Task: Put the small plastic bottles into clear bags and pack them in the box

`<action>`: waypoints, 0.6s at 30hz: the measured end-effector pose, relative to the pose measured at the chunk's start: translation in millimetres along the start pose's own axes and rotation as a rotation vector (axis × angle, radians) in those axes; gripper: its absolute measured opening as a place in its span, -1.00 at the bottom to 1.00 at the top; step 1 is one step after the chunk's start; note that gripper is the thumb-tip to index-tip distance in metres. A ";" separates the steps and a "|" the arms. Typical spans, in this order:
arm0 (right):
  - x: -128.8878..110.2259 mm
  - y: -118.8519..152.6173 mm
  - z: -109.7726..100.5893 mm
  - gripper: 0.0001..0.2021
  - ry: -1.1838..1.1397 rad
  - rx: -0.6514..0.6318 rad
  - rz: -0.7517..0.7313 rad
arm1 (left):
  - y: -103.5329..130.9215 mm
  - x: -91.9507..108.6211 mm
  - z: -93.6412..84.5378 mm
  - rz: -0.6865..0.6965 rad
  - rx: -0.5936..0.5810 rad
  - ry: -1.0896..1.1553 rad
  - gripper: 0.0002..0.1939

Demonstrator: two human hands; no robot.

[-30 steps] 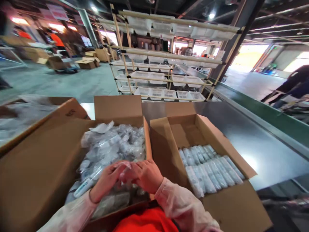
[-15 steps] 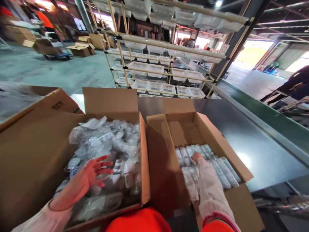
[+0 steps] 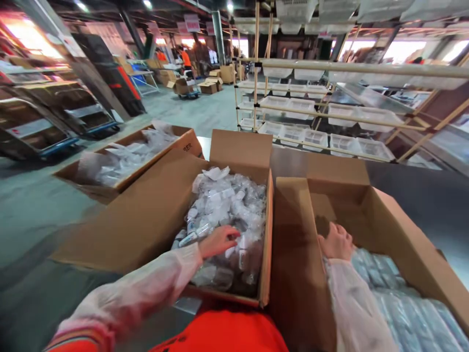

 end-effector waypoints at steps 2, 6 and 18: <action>-58.1 4.8 -10.1 -0.64 -0.181 0.101 -0.187 | -16.1 2.0 4.2 -0.053 0.022 -0.145 -0.65; -156.5 32.5 -27.0 -0.76 -0.548 0.091 -0.450 | -33.4 4.3 9.2 -0.077 0.041 -0.253 -0.43; -198.5 61.5 -14.7 -0.81 -0.662 -0.348 -0.416 | -2.4 18.7 58.2 0.220 -0.023 -0.054 -0.85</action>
Point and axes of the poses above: each hand's wrist, its own y-axis away from the middle knuckle, its own z-axis out of the palm, x = y × z, the point moved 5 cm from there along -y, towards the middle knuckle, and after that the axes turned 1 degree about -z, right-handed, at the moved point
